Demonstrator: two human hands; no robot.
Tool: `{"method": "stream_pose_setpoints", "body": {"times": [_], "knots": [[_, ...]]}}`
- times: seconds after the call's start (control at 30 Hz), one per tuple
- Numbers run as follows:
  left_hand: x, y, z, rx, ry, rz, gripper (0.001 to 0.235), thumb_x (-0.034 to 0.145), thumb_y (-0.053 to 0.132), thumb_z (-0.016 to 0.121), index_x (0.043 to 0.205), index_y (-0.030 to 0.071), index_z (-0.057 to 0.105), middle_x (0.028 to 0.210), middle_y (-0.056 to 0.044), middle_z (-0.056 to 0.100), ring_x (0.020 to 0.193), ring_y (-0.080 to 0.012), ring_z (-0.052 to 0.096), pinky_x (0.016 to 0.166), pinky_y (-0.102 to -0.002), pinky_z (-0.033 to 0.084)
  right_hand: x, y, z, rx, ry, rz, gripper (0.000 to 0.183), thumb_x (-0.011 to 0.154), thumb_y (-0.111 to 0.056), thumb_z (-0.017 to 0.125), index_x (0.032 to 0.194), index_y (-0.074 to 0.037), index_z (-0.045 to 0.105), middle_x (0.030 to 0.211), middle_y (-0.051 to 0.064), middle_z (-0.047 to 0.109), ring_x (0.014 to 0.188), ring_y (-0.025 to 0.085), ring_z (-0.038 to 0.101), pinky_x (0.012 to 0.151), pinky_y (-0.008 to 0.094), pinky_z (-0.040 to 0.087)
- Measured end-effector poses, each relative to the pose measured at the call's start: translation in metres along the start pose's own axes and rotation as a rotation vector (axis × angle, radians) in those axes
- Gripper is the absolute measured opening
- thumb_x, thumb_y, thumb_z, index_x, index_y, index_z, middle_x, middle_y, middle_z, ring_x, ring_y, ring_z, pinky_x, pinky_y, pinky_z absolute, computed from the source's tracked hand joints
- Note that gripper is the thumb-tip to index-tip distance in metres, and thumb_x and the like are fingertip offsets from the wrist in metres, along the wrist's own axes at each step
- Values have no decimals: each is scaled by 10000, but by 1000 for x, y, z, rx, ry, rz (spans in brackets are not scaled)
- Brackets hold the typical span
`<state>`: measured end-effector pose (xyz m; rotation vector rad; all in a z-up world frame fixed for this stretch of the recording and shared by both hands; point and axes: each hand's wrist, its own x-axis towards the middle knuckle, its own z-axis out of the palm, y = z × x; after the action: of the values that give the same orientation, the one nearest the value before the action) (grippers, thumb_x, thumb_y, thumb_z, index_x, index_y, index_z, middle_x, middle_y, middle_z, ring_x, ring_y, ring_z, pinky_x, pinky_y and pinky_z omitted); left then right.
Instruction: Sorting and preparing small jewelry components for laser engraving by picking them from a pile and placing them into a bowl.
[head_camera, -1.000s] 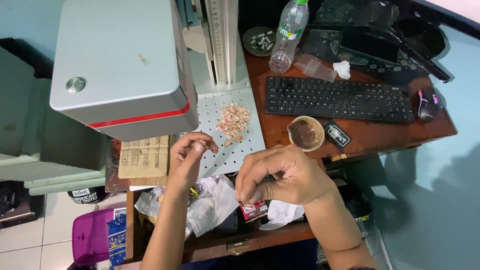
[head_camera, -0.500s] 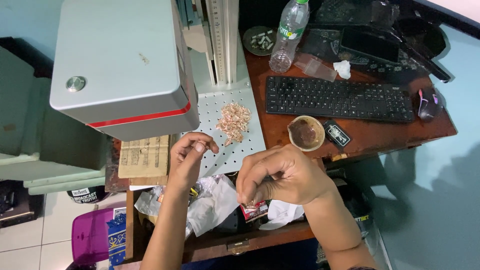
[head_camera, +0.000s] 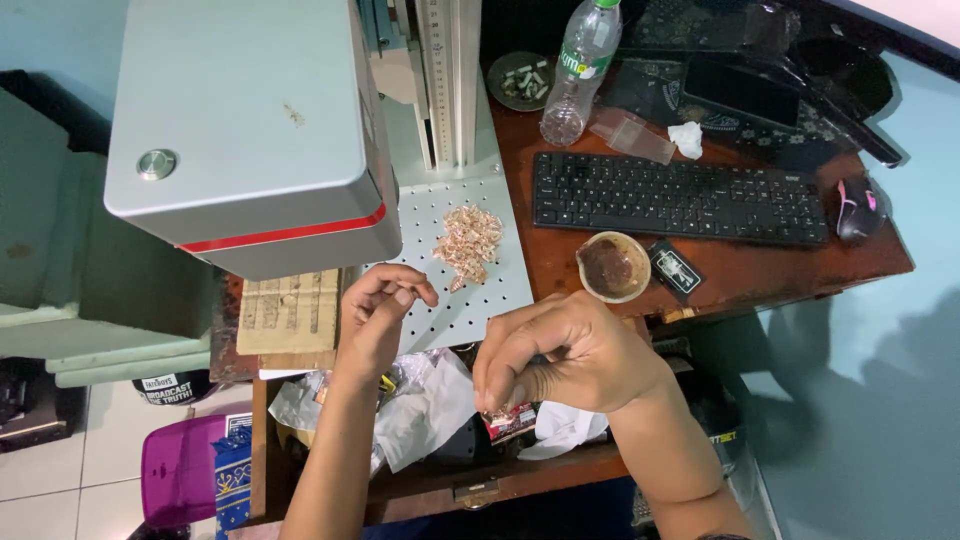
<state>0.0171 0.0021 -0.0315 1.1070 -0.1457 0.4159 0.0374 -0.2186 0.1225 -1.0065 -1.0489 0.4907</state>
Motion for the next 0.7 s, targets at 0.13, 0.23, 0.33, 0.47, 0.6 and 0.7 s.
{"method": "stream_pose_setpoints", "body": {"times": [0.13,0.23,0.33,0.47,0.6,0.7], "knots": [[0,-4,-3,-10,5,-2,300,869,144,673,1078,-71,667,792,-271,687,791,-287,707,819,-352,511,0,1,-1,-11,-9,-4,105,879,-68,784,814,12,768,789,124,717,719,206,701,662,324,569],[-1,-5,-3,-7,-2,5,296,866,140,669,1075,-70,667,794,-270,691,794,-287,708,816,-359,511,1,1,-3,-15,-21,-6,95,885,-64,780,827,11,770,799,125,723,727,208,708,665,324,571],[-1,-5,-4,-9,0,6,300,858,133,659,1075,-75,665,788,-275,684,789,-299,702,807,-367,510,1,4,-7,-22,-40,9,67,871,-43,785,840,16,774,796,131,725,721,218,702,669,327,567],[0,-3,-2,8,3,3,285,871,134,651,1075,-63,672,795,-265,690,796,-293,705,808,-360,511,2,9,-13,-66,-13,58,45,882,-62,778,880,-18,788,799,98,735,733,184,693,695,331,568],[3,-2,-2,65,65,-13,271,916,146,635,1097,-53,668,816,-236,696,794,-256,679,805,-363,507,23,47,-50,-335,55,77,76,937,-56,696,920,0,745,774,128,694,744,210,642,728,385,529],[7,2,4,111,206,-129,238,958,163,633,1077,-41,658,867,-230,696,796,-253,668,803,-367,532,19,110,-85,-620,334,259,79,888,-28,736,960,-4,759,840,169,754,847,244,688,758,405,542]]}}
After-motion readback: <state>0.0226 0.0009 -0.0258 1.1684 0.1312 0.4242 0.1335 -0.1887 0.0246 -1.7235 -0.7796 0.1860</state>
